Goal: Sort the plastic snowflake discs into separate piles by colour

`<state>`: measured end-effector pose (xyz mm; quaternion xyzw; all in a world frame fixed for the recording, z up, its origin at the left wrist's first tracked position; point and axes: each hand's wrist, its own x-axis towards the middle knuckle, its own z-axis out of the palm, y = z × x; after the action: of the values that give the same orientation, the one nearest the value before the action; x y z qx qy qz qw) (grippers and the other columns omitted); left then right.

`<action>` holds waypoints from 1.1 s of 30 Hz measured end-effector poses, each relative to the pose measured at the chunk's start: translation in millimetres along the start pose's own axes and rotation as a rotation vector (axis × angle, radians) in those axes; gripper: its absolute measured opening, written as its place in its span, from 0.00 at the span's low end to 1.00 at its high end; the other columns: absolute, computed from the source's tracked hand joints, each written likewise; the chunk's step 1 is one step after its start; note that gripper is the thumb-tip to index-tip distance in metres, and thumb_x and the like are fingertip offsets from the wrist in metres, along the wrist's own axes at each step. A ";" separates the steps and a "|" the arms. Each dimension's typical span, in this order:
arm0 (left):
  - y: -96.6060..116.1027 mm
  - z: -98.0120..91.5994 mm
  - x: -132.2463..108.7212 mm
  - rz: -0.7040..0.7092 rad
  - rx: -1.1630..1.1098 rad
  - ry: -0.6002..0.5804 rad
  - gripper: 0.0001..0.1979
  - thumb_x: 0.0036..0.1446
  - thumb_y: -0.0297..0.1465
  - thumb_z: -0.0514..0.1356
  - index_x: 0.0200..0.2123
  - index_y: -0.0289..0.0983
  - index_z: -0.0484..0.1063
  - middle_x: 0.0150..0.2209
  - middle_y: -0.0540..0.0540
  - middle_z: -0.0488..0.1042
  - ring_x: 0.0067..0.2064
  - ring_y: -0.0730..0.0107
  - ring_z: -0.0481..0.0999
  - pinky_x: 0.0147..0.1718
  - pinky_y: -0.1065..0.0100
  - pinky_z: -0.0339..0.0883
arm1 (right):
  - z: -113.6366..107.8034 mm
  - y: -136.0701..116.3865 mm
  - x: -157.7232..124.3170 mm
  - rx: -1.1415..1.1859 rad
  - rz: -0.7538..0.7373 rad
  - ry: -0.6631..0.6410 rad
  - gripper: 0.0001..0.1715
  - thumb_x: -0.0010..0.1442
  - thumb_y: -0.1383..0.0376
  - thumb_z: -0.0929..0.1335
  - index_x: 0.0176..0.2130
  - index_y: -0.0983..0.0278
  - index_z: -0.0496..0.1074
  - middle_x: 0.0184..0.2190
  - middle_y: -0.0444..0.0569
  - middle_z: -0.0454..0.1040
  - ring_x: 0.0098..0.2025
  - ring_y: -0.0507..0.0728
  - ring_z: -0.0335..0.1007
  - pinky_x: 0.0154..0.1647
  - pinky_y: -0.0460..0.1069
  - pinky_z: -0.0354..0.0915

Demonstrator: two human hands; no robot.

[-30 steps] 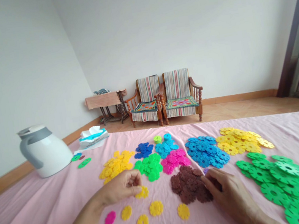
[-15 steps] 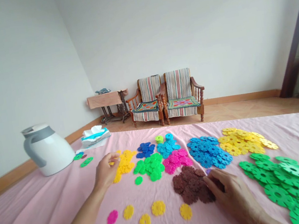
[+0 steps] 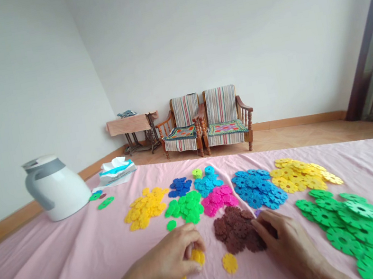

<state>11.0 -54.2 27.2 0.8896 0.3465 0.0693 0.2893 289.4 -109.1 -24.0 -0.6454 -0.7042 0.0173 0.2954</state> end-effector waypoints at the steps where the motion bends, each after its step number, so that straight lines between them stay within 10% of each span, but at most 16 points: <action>1: -0.7 -0.5 -0.1 -0.015 -0.003 -0.010 0.12 0.41 0.26 0.65 0.34 0.38 0.72 0.34 0.51 0.65 0.27 0.77 0.64 0.26 0.75 0.58 | 0.5 0.4 0.1 -0.001 -0.001 0.003 0.20 0.63 0.55 0.60 0.23 0.59 0.64 0.21 0.42 0.71 0.23 0.53 0.67 0.26 0.47 0.59; 19: -15.2 -7.4 -0.2 -0.057 -0.150 0.021 0.07 0.41 0.23 0.59 0.24 0.37 0.62 0.21 0.56 0.61 0.24 0.77 0.60 0.22 0.75 0.50 | 2.1 3.4 -1.3 -0.022 0.004 -0.045 0.20 0.64 0.55 0.58 0.24 0.59 0.63 0.22 0.42 0.71 0.24 0.53 0.66 0.27 0.47 0.59; 29: -103.8 -50.0 4.5 -0.351 -0.356 1.016 0.12 0.43 0.31 0.59 0.34 0.36 0.67 0.34 0.45 0.75 0.33 0.67 0.76 0.32 0.70 0.68 | 2.7 4.3 -0.9 -0.017 -0.002 -0.042 0.20 0.64 0.55 0.58 0.24 0.59 0.63 0.22 0.42 0.71 0.24 0.53 0.66 0.27 0.47 0.59; 33: -101.3 -45.4 3.9 -0.337 -0.200 1.026 0.12 0.46 0.29 0.58 0.38 0.36 0.70 0.42 0.44 0.76 0.37 0.66 0.77 0.34 0.69 0.69 | 3.7 5.4 -1.1 -0.022 -0.006 -0.031 0.20 0.64 0.55 0.58 0.23 0.59 0.63 0.21 0.43 0.71 0.24 0.53 0.66 0.26 0.47 0.59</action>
<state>-59.2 29.5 7.2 0.6419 0.5726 0.4796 0.1732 292.7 -107.8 -29.8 -0.6463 -0.7106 0.0187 0.2777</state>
